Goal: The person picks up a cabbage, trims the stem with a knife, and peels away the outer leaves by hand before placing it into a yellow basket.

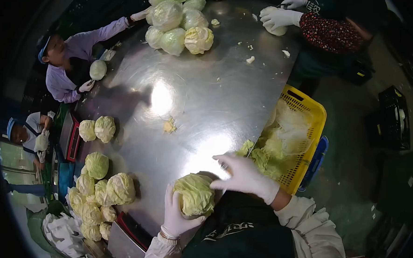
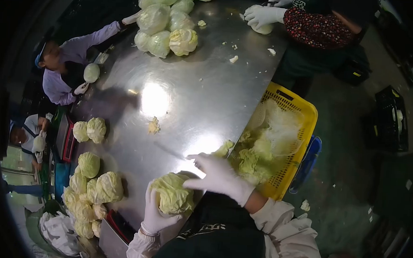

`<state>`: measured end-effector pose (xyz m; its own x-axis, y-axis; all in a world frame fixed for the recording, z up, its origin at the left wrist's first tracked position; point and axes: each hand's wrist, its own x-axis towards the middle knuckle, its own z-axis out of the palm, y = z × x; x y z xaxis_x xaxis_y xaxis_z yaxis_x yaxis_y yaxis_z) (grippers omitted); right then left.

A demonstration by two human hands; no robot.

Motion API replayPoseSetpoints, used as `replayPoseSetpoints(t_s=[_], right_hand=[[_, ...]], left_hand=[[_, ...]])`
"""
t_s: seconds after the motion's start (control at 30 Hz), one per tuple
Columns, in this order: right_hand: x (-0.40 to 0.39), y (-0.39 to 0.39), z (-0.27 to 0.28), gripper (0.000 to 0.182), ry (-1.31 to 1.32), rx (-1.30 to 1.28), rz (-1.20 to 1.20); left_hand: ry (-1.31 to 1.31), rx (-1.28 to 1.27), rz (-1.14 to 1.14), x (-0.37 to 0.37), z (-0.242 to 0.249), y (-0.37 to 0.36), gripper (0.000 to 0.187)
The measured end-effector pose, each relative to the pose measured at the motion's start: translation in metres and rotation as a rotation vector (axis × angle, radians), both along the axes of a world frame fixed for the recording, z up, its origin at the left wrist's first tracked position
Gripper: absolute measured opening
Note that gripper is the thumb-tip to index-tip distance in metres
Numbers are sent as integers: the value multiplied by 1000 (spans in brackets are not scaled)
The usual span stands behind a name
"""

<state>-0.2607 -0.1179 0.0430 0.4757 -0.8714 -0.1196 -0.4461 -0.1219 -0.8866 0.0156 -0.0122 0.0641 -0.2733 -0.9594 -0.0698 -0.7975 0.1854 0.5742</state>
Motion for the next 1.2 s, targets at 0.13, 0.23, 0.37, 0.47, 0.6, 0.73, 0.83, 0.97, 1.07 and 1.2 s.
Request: replayPoseSetpoints(t_s=[0.13,0.23,0.37,0.47,0.6,0.73,0.83,0.97,1.07,1.2], right_hand=[[60,8,4,63,3,-219,138],[67,-3,-6,41,-17,-247,86],[38,-21,-39,24,-108,-111,-232],[-17,-35,-51,35,402,36,-365],[-17,-12,-1,64,433,12,-284],[23,18,8,69,13,79,57],[22,12,24,64,22,248,138],[-18,2,59,45,-422,628,-144],[-23,-7,27,64,54,-201,-490],[4,16,27,71,-9,47,34]], left_hand=[[-74,-176,27,-17,-14,0,103],[-145,-229,17,-19,-13,2,108],[-21,-178,65,-6,-15,1,108],[85,-153,112,7,-24,0,109],[94,-140,105,-1,-17,-7,103],[-64,-210,-14,-22,-4,-17,98],[-167,-235,-90,-26,-2,-19,102],[-121,-193,-30,-27,-6,-20,110],[-122,-164,-40,-25,-4,-23,118],[-84,-126,20,-29,-12,-21,123]])
